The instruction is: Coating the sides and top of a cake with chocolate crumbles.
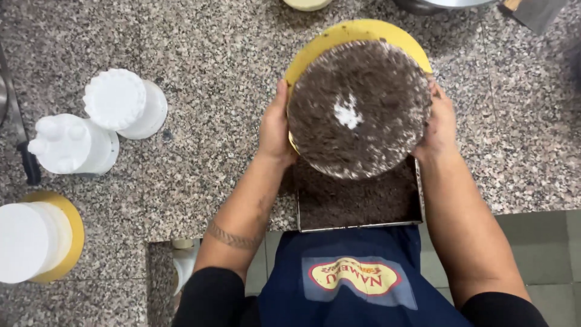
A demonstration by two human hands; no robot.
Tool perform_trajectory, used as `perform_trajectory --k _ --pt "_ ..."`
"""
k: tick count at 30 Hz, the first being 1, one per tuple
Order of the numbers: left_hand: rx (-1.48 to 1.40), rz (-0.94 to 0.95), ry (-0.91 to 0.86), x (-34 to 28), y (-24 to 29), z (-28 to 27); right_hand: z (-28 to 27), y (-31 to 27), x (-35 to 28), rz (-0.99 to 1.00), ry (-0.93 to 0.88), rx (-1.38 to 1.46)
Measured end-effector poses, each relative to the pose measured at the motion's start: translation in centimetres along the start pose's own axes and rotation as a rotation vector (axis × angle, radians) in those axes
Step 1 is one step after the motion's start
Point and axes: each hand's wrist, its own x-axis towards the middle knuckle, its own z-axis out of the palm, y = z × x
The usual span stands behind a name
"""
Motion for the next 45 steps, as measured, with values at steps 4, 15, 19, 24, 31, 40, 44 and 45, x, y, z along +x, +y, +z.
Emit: perform_trajectory --k 4,15,19,24,31,40,44,45 --pt "-0.003 -0.042 0.004 -0.2 -0.5 2.5 -2.3 -1.5 0.9 -0.050 0.076 -0.100" --pt "0.078 -0.039 0.104 0.5 -0.5 5.4 -7.0 -3.4 2.6 -0.224 0.073 -0.192" --pt "-0.052 0.044 -0.079 0.6 -2.5 3.8 -7.1 -3.3 2.0 -0.195 -0.040 -0.044" --pt "0.362 0.135 0.177 0.9 -3.7 3.6 -2.5 -5.2 1.3 -0.142 0.072 -0.093" --pt "0.099 0.029 0.044 0.5 -2.0 4.0 -3.8 -3.5 1.1 -0.141 0.057 -0.100" --pt "-0.174 0.177 -0.067 -2.5 -0.9 4.1 1.3 1.9 -1.7 -0.084 0.241 0.121" --pt "-0.129 -0.048 0.039 -2.3 2.9 1.9 2.3 1.3 -1.9 0.060 0.088 0.166" --pt "-0.105 -0.187 0.079 -2.0 3.9 0.8 2.4 0.7 -1.7 0.155 0.005 0.166"
